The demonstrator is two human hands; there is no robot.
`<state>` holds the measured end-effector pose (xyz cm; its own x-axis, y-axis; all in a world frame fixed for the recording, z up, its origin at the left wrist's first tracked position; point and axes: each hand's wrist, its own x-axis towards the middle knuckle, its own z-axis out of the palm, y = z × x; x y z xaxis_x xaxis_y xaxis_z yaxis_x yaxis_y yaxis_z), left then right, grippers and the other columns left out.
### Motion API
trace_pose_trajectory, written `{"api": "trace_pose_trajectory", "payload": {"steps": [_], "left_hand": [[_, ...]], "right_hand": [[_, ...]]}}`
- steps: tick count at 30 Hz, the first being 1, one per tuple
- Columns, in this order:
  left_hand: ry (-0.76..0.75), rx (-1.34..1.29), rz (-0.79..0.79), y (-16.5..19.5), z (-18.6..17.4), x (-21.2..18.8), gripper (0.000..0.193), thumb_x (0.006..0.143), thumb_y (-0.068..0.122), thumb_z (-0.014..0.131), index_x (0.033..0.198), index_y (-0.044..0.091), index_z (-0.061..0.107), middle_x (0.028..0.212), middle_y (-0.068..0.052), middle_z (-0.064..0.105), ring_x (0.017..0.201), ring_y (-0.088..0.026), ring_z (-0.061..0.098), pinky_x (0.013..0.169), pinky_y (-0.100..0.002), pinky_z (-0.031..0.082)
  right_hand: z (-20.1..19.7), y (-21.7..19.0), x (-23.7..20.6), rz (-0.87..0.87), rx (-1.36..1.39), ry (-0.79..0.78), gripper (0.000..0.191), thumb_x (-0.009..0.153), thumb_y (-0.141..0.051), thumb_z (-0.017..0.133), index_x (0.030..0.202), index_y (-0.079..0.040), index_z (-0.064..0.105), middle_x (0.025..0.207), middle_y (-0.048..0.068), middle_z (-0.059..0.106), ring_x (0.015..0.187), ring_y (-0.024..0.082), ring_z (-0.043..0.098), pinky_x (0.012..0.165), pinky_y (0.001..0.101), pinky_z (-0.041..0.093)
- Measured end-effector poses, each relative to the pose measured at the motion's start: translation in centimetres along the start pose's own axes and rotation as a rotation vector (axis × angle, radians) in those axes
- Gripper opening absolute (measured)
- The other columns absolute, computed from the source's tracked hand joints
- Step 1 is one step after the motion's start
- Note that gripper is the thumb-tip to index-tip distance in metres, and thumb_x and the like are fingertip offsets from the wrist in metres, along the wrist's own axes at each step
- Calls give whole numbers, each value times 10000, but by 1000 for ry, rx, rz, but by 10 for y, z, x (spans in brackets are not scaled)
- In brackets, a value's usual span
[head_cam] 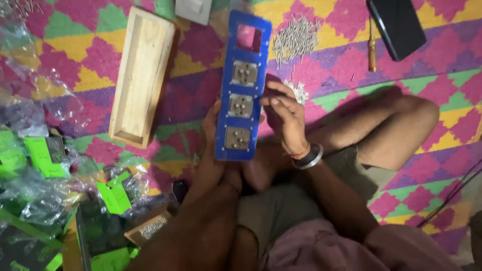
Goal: The person sits on a patterned mat and assembles white electrical socket plates into a blue plastic jig. They pick up individual plates, place them into the jig, and insert small metal pins into the holes of each plate. The person repeats this process for multiple plates, handling them one at a time.
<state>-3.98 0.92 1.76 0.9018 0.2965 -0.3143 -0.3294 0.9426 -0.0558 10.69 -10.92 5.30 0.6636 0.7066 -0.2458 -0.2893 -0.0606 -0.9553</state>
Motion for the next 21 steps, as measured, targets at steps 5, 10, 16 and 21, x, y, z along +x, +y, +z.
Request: {"api": "trace_pose_trajectory", "payload": {"steps": [5,10,16,21], "left_hand": [[-118,-68,-117,7,3,1,700,1066,429,478,1577,-29,340,1479,-312,520,1247,-476,635,913,-538,609],[-107,-53,-40,4,7,5,674,1081,377,472,1602,-23,322,1512,-325,494,1353,-450,564,1074,-595,526],[-28,-25,26,-1,1,0,645,1082,354,471,1587,-22,334,1502,-303,505,1372,-431,550,1139,-632,459],[15,18,16,0,-9,4,603,1074,321,484,1568,-1,357,1478,-265,526,1331,-409,576,1126,-644,480]], "right_hand": [[-35,-9,25,4,-461,258,163,982,-79,651,1098,-25,753,973,68,692,890,196,638,833,321,506],[-48,-6,39,-332,-1039,49,183,900,-51,736,1077,-77,776,1002,100,695,951,296,659,838,402,535],[-17,4,38,-386,-1209,71,143,878,-122,784,1020,-103,789,911,97,642,886,315,606,737,440,508],[-13,0,38,-402,-1312,71,82,871,-102,766,951,-88,779,874,120,632,852,336,612,714,452,501]]}}
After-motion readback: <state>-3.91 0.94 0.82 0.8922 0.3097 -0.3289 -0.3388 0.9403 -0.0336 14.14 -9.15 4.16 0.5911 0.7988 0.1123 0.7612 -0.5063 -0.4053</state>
